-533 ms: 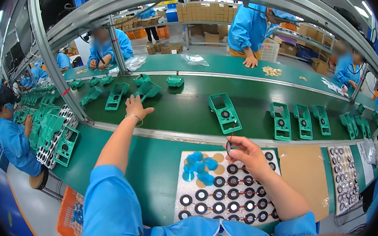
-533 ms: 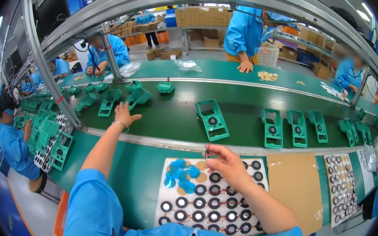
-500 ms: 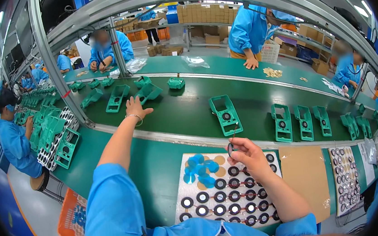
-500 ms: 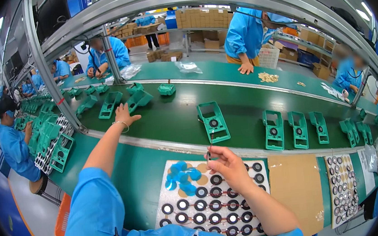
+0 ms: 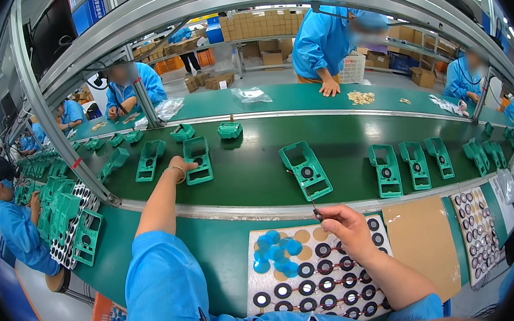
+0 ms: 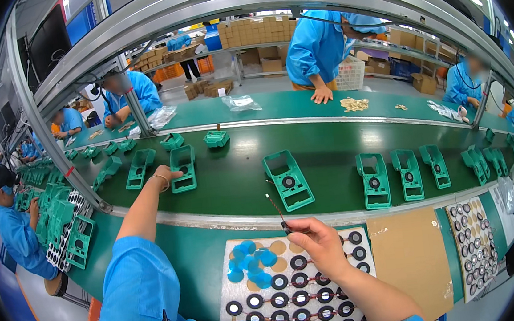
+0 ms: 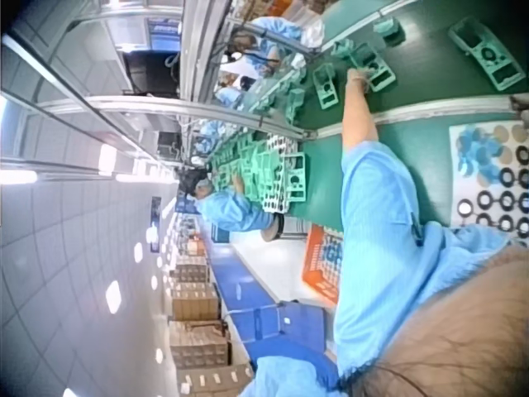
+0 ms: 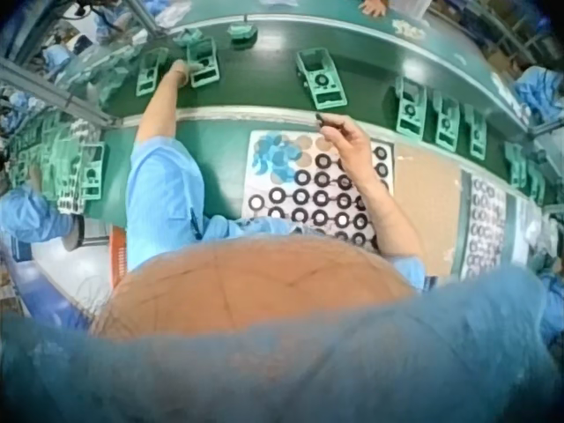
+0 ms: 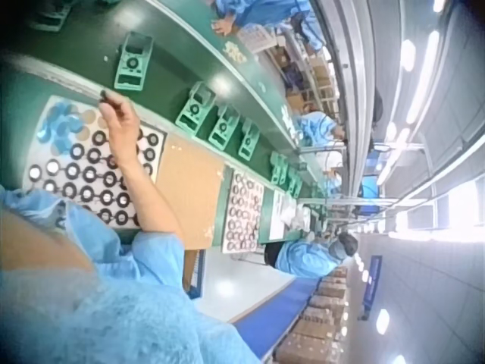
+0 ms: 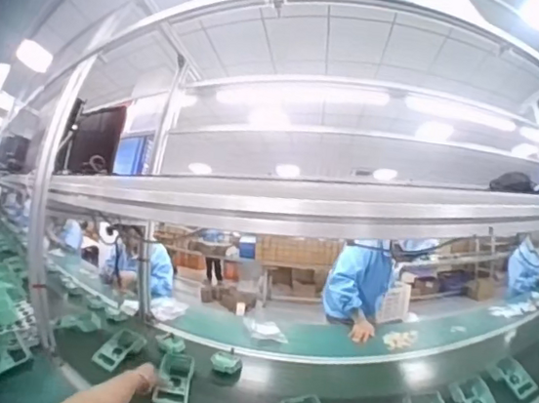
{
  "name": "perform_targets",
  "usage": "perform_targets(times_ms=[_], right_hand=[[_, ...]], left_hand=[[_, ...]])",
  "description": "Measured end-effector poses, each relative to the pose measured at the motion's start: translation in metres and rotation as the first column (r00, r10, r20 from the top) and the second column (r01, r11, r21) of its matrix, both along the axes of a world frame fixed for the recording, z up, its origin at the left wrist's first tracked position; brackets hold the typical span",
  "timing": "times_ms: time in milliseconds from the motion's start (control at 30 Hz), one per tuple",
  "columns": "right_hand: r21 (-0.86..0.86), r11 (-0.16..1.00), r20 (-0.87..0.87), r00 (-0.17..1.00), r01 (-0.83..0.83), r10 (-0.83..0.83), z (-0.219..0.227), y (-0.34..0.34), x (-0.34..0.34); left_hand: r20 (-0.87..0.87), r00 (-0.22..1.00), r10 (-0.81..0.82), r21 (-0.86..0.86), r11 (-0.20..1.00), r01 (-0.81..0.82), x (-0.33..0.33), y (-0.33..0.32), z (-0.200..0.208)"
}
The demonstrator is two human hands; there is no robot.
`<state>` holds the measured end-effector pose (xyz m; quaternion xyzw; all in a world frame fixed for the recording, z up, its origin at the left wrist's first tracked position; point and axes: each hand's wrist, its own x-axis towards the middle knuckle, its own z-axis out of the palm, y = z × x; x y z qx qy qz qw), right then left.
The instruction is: The person peels a blue adhesive circle from a sheet, presses it onto a speaker, and then fits the speaker into a green plastic housing. This process is repeated multiple times, with the assembled units being placed back onto the conveyor belt.
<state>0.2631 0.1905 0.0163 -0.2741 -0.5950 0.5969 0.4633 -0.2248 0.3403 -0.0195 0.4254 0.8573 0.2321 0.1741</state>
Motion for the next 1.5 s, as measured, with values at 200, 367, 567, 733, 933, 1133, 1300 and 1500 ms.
perform_targets(times_ms=[200, 367, 567, 733, 933, 1133, 1300, 1500], right_hand=[[0.104, 0.99, 0.039, 0.995, 0.09, -0.094, 0.01, -0.01, 0.002], [0.672, 0.718, 0.159, 0.912, 0.179, -0.377, 0.024, -0.031, -0.006], [0.941, 0.337, 0.182, 0.869, -0.018, -0.461, 0.025, -0.057, -0.019], [0.947, 0.315, 0.207, 0.862, -0.058, -0.463, 0.02, -0.06, -0.023], [0.943, 0.309, 0.262, 0.853, -0.127, -0.451, 0.015, -0.058, -0.023], [0.942, 0.283, 0.291, 0.862, -0.182, -0.414, 0.02, -0.055, -0.023], [0.934, 0.273, 0.329, 0.858, -0.233, -0.395, 0.02, -0.051, -0.024], [0.931, 0.193, 0.365, 0.801, -0.31, -0.475, 0.019, -0.053, -0.021]], left_hand=[[0.913, 0.334, -0.236, 0.276, 0.958, -0.076, 0.096, -0.075, 0.028], [0.866, 0.36, -0.347, 0.299, 0.937, 0.182, 0.22, -0.194, 0.07], [0.754, 0.285, -0.591, 0.581, 0.804, 0.129, 0.288, -0.26, 0.051], [0.723, 0.265, -0.637, 0.653, 0.757, 0.039, 0.299, -0.272, 0.03], [0.703, 0.261, -0.662, 0.675, 0.736, 0.049, 0.3, -0.274, 0.03], [0.703, 0.204, -0.681, 0.68, 0.728, 0.086, 0.292, -0.273, 0.033], [0.684, 0.222, -0.695, 0.682, 0.717, 0.144, 0.287, -0.271, 0.03], [0.674, 0.219, -0.705, 0.691, 0.707, 0.15, 0.286, -0.275, 0.031]])
